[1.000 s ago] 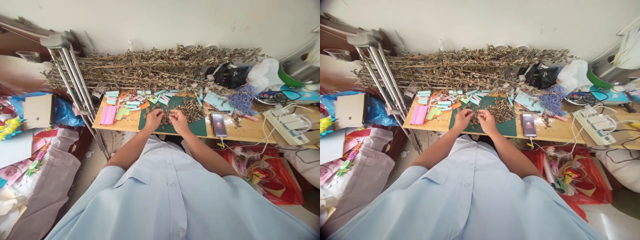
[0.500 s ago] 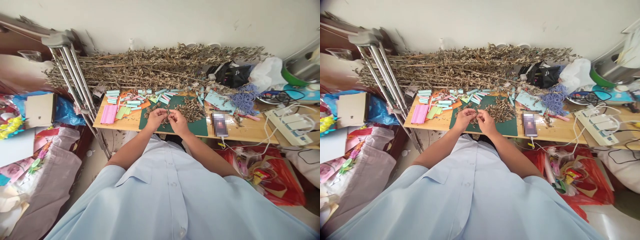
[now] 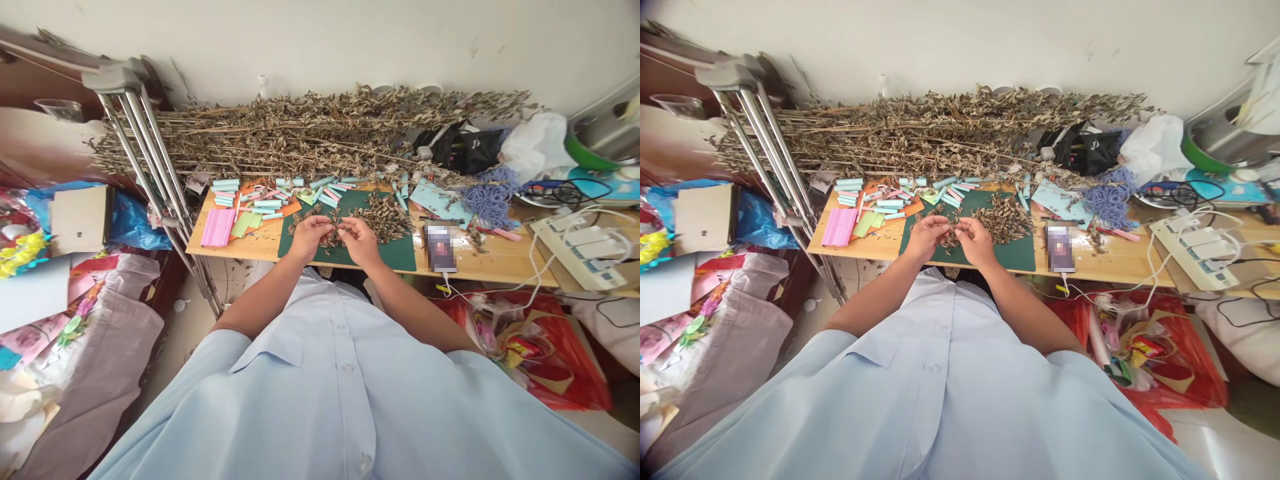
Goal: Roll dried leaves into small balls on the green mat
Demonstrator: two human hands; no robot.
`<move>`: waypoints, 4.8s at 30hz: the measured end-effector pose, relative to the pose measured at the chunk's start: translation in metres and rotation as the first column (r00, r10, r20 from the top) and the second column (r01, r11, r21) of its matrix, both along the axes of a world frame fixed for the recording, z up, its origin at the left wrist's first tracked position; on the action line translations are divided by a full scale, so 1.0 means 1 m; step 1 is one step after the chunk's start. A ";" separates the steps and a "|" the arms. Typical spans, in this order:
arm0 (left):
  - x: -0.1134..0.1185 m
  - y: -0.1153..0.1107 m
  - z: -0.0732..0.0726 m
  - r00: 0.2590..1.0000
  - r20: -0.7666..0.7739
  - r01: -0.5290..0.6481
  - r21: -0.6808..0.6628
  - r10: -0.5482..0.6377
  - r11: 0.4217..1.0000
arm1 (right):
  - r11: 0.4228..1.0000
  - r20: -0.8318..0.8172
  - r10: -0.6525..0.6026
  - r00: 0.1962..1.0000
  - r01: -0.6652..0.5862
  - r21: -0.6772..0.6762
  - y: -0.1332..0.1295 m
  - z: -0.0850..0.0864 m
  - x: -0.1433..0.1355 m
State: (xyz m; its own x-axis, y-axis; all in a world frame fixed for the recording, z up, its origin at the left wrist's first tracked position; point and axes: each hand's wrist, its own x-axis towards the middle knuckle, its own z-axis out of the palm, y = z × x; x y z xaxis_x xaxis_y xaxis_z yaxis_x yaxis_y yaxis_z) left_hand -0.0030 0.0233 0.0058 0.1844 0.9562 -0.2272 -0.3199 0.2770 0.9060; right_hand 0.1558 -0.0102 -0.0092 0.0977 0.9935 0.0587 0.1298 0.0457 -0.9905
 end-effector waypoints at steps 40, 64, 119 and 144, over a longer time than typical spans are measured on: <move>0.000 -0.003 0.001 0.994 0.084 -0.063 -0.059 0.068 0.996 | 0.995 -0.160 0.030 0.987 -0.045 -0.089 0.007 0.002 -0.009; -0.011 0.004 -0.012 0.986 -0.093 -0.129 0.097 0.138 0.987 | 0.963 -0.023 0.213 0.977 -0.214 -0.165 -0.059 -0.006 0.006; -0.021 -0.028 -0.039 0.831 -0.541 0.175 0.479 0.132 0.860 | 0.989 0.797 -0.122 0.592 0.003 0.149 0.065 -0.002 0.068; 0.005 0.001 -0.012 0.980 -0.198 0.039 0.112 -0.016 0.993 | 0.986 0.338 -0.027 0.941 -0.031 0.166 0.018 0.002 0.006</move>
